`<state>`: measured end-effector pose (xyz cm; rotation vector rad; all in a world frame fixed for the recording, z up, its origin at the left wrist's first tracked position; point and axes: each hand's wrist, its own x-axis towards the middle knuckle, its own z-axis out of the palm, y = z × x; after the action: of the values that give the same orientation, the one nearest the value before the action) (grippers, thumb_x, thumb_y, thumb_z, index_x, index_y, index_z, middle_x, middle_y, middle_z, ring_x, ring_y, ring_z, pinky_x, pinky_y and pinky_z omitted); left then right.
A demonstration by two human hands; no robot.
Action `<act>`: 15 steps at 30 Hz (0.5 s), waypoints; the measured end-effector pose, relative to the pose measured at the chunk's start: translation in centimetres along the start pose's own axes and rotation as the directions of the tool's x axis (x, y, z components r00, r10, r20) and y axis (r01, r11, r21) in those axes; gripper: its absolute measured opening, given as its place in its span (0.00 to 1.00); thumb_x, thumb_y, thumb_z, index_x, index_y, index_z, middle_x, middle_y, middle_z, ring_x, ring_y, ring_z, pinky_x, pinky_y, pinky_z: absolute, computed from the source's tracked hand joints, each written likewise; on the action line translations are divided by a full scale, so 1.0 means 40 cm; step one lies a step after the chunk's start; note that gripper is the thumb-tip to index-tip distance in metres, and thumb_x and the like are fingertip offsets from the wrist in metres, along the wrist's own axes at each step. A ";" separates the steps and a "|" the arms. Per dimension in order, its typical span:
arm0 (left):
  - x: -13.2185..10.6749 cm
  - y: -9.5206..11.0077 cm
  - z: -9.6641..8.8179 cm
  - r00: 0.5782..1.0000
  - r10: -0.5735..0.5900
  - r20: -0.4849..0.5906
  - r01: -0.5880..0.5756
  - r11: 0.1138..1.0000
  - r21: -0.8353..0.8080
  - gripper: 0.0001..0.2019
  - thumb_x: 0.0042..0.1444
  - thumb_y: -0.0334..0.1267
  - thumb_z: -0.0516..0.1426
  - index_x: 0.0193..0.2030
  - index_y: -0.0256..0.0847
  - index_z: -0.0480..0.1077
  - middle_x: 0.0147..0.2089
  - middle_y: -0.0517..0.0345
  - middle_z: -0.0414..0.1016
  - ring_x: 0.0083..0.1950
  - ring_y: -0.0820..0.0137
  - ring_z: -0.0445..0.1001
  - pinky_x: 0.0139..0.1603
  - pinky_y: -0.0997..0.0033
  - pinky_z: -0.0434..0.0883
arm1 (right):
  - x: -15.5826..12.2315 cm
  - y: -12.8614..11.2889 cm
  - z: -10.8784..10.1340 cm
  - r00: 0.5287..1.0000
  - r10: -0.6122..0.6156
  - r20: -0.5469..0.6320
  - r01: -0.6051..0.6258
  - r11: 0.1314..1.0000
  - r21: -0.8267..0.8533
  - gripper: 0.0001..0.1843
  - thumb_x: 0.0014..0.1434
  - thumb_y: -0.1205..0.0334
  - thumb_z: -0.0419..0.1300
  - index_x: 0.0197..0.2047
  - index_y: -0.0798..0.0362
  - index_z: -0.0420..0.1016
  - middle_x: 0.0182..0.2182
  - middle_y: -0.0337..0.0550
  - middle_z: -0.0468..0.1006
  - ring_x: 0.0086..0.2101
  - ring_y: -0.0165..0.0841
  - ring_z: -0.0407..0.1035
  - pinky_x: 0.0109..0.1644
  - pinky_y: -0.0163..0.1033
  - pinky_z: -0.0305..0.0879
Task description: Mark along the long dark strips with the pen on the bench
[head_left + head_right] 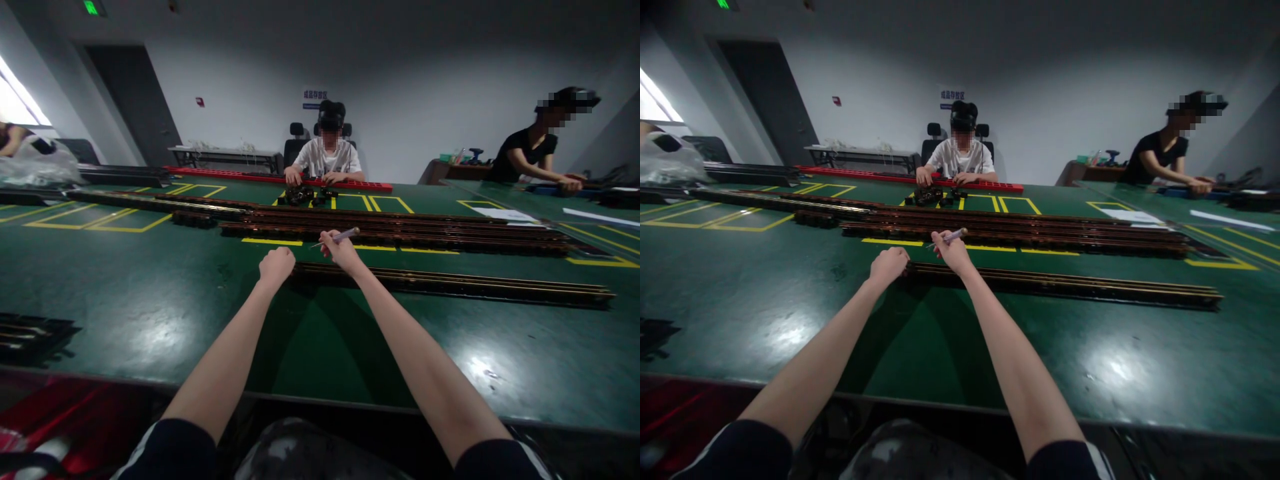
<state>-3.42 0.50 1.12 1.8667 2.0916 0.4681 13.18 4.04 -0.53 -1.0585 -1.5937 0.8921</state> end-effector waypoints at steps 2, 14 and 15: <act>0.001 -0.001 0.002 1.000 0.000 -0.002 0.000 1.000 0.008 0.18 0.63 0.36 0.42 0.43 0.38 0.73 0.37 0.49 0.80 0.40 0.64 0.78 0.38 0.69 0.71 | -0.005 0.000 0.000 1.000 -0.011 0.003 0.011 0.999 0.040 0.21 0.54 0.41 0.59 0.30 0.53 0.67 0.23 0.36 0.73 0.23 0.26 0.66 0.25 0.30 0.60; 0.006 0.003 0.015 0.998 0.051 -0.024 -0.050 0.997 0.052 0.17 0.62 0.35 0.43 0.43 0.39 0.73 0.39 0.47 0.79 0.43 0.61 0.78 0.40 0.65 0.72 | -0.021 -0.004 -0.005 0.995 -0.040 0.089 0.038 0.999 0.026 0.16 0.56 0.50 0.62 0.28 0.54 0.71 0.21 0.38 0.75 0.23 0.28 0.68 0.34 0.36 0.65; 0.006 0.003 0.015 0.998 0.052 -0.028 -0.050 0.997 0.061 0.17 0.62 0.35 0.43 0.43 0.39 0.73 0.40 0.46 0.79 0.43 0.60 0.78 0.41 0.64 0.72 | -0.022 -0.006 -0.005 0.994 -0.035 0.102 0.033 0.999 0.026 0.15 0.56 0.51 0.62 0.28 0.55 0.71 0.21 0.38 0.75 0.23 0.28 0.68 0.34 0.36 0.65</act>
<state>-3.09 0.80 0.61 1.9629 2.1033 0.4520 13.45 3.14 -0.54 -0.9791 -1.6763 0.9538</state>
